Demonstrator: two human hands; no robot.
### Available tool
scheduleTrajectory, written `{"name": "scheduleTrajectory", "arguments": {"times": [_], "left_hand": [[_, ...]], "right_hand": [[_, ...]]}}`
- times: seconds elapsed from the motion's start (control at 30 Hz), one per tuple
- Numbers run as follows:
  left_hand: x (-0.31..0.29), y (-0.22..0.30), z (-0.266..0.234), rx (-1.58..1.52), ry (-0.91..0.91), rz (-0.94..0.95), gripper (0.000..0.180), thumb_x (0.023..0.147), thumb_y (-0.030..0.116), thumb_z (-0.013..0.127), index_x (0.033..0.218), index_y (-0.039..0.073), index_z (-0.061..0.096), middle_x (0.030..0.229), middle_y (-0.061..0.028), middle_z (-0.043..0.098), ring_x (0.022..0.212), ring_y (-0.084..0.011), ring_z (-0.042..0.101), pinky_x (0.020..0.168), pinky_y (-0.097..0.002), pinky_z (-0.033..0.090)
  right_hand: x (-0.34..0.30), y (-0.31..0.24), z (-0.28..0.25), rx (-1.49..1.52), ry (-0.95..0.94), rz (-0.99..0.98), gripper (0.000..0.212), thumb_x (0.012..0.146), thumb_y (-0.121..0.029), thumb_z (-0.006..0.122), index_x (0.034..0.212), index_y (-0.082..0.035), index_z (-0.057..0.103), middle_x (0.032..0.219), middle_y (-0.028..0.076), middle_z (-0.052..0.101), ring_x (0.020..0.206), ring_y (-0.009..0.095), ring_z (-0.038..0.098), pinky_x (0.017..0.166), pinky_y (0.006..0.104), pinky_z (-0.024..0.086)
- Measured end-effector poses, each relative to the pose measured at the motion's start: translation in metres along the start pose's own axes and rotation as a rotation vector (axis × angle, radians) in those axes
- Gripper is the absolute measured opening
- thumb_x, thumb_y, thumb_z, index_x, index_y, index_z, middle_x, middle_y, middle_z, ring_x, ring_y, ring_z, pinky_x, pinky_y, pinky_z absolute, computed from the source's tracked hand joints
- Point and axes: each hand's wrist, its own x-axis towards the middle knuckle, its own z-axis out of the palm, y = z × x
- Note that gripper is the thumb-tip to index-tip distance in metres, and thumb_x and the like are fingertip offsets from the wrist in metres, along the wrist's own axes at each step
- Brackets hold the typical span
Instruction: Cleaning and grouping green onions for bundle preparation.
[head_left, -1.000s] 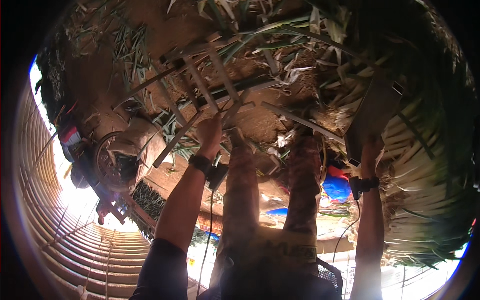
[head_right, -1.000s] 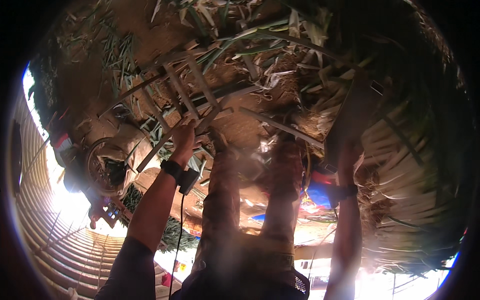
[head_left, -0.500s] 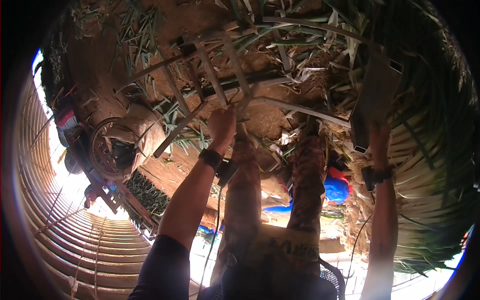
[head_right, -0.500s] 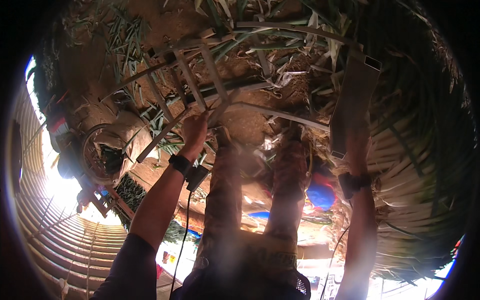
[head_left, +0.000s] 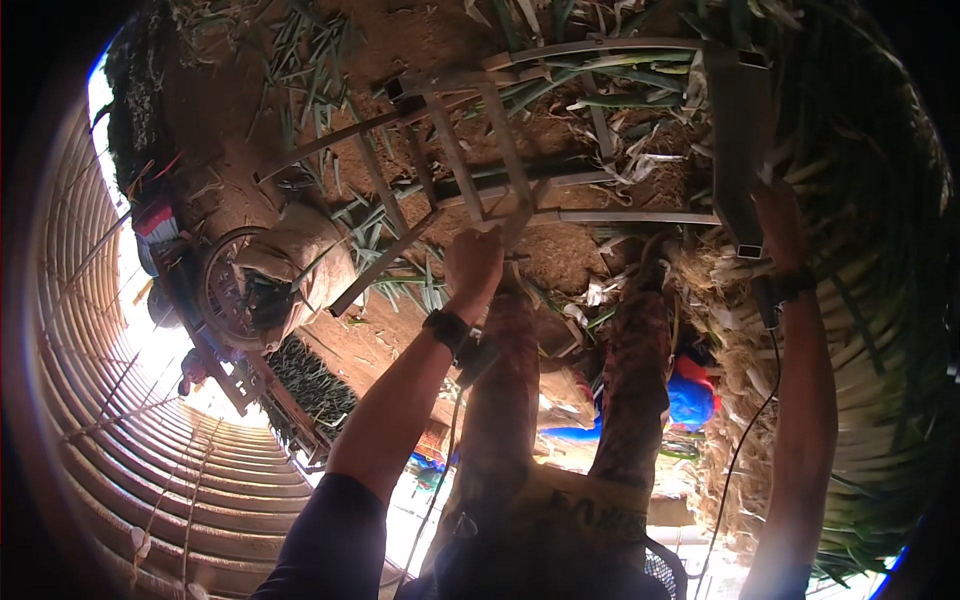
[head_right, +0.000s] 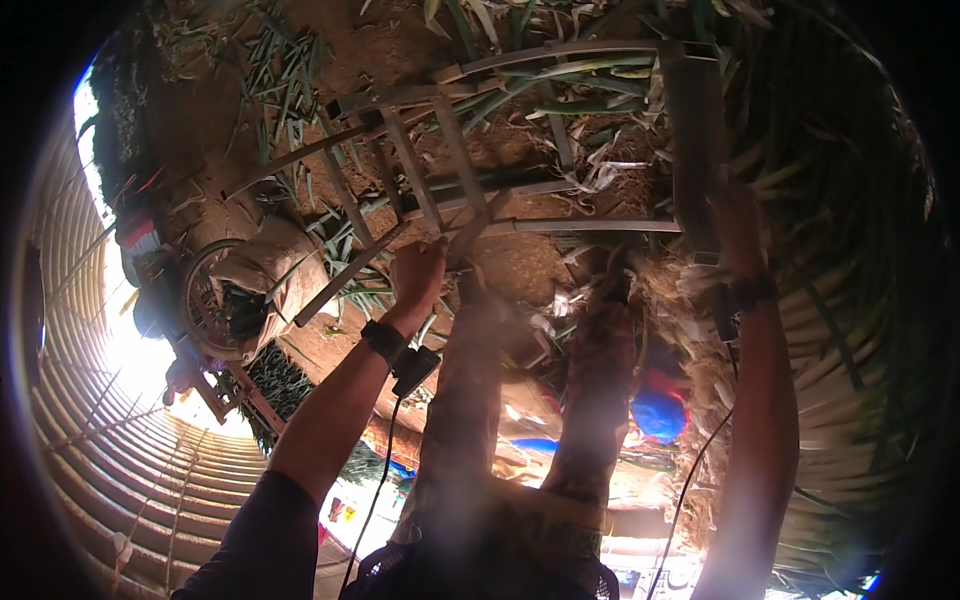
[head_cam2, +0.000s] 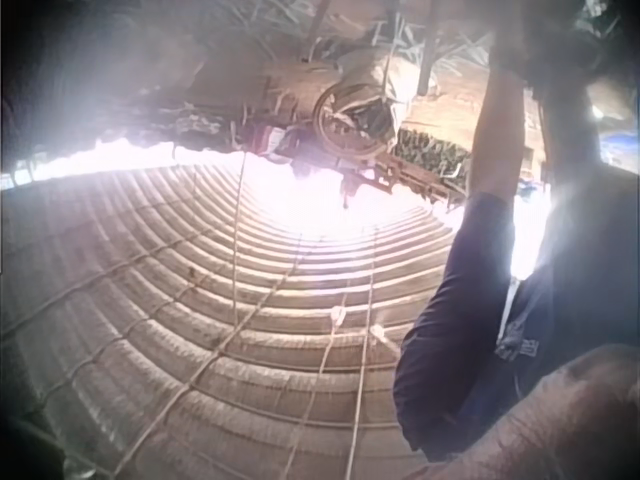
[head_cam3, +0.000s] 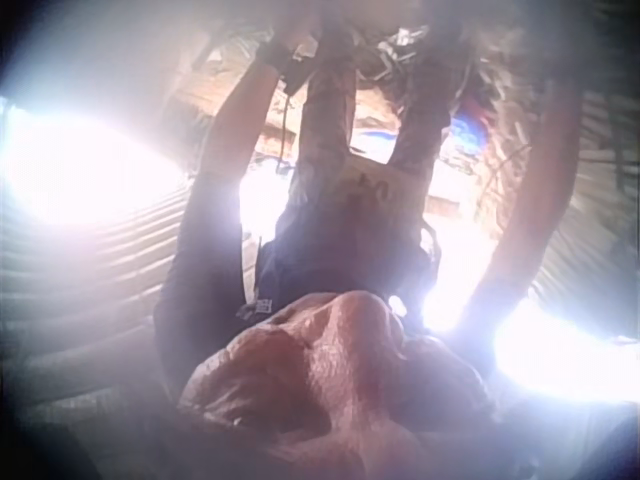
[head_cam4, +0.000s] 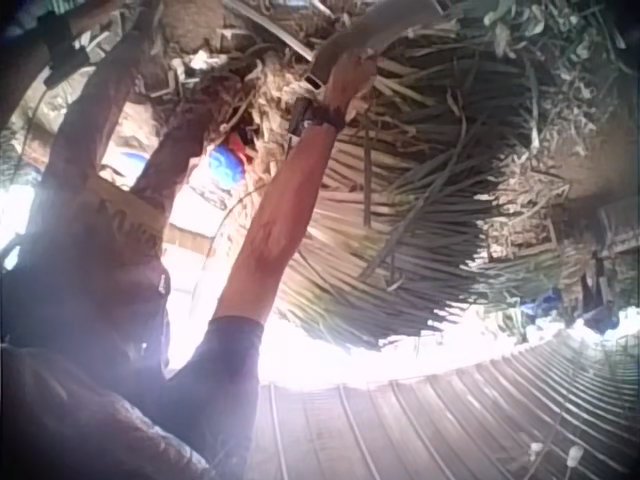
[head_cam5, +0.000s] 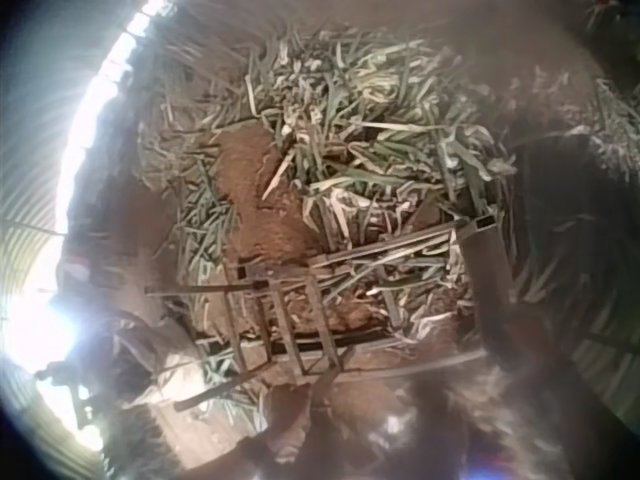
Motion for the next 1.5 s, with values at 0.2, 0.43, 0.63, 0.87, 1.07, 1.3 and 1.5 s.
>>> {"name": "scheduleTrajectory", "arguments": {"times": [0.2, 0.43, 0.63, 0.87, 1.07, 1.3, 1.5], "left_hand": [[-0.001, -0.006, -0.011, 0.027, 0.001, 0.003, 0.045, 0.086, 0.040, 0.057, 0.089, -0.003, 0.070, 0.087, -0.0276, 0.067, 0.087, -0.0446, 0.065, 0.077, -0.0512, 0.050], [-0.003, -0.006, -0.005, 0.002, 0.079, 0.108, 0.035, 0.086, 0.032, 0.063, 0.071, 0.001, 0.067, 0.059, -0.0136, 0.064, 0.059, -0.0275, 0.067, 0.056, -0.0412, 0.051], [-0.015, 0.010, -0.018, 0.006, 0.022, 0.048, 0.045, 0.085, 0.042, 0.059, 0.084, -0.002, 0.071, 0.086, -0.0257, 0.068, 0.087, -0.0422, 0.066, 0.075, -0.0498, 0.051], [-0.018, 0.015, -0.024, 0.047, 0.034, 0.045, 0.043, 0.086, 0.040, 0.057, 0.082, -0.001, 0.071, 0.080, -0.0254, 0.067, 0.082, -0.0421, 0.067, 0.075, -0.0498, 0.051], [-0.008, 0.002, -0.004, 0.064, 0.059, 0.222, 0.043, 0.086, 0.037, 0.057, 0.079, -0.003, 0.070, 0.080, -0.0269, 0.067, 0.081, -0.0411, 0.068, 0.073, -0.0482, 0.053], [0.007, -0.012, -0.017, 0.047, -0.065, 0.124, 0.042, 0.086, 0.037, 0.060, 0.079, -0.004, 0.068, 0.074, -0.0216, 0.068, 0.067, -0.0330, 0.068, 0.064, -0.0434, 0.054], [0.022, -0.017, 0.001, -0.016, -0.073, 0.165, 0.037, 0.087, 0.030, 0.066, 0.095, -0.006, 0.066, 0.076, -0.0151, 0.069, 0.060, -0.0240, 0.069, 0.051, -0.0353, 0.055]], "right_hand": [[0.030, -0.095, 0.000, -0.220, -0.226, -0.043, 0.019, 0.081, -0.019, 0.061, 0.095, -0.008, 0.069, 0.099, 0.021, 0.064, 0.091, 0.038, 0.065, 0.074, 0.0514, 0.053], [0.039, -0.156, 0.025, 0.190, -0.210, 0.333, 0.027, 0.084, -0.023, 0.052, 0.096, -0.003, 0.063, 0.103, 0.026, 0.064, 0.096, 0.047, 0.061, 0.087, 0.0564, 0.047], [0.037, -0.158, 0.040, 0.139, -0.115, 0.213, 0.024, 0.083, -0.021, 0.050, 0.094, -0.002, 0.060, 0.102, 0.027, 0.064, 0.095, 0.048, 0.060, 0.085, 0.0582, 0.047], [0.040, -0.163, 0.030, 0.027, -0.235, 0.163, 0.024, 0.084, -0.022, 0.051, 0.093, -0.002, 0.060, 0.103, 0.025, 0.063, 0.092, 0.046, 0.062, 0.082, 0.0542, 0.050], [0.022, -0.158, 0.006, 0.098, -0.294, 0.173, 0.026, 0.086, -0.019, 0.053, 0.103, -0.001, 0.061, 0.106, 0.023, 0.064, 0.094, 0.043, 0.063, 0.081, 0.0499, 0.052], [-0.217, -0.208, -0.089, 0.227, -0.973, 0.147, 0.024, 0.092, -0.029, 0.060, 0.091, -0.007, 0.068, 0.082, 0.014, 0.069, 0.076, 0.034, 0.067, 0.066, 0.0421, 0.054], [-0.471, -0.286, -0.130, 0.715, -1.484, 0.340, 0.018, 0.091, -0.025, 0.060, 0.091, -0.010, 0.070, 0.080, 0.010, 0.069, 0.077, 0.028, 0.068, 0.068, 0.0354, 0.055]]}}
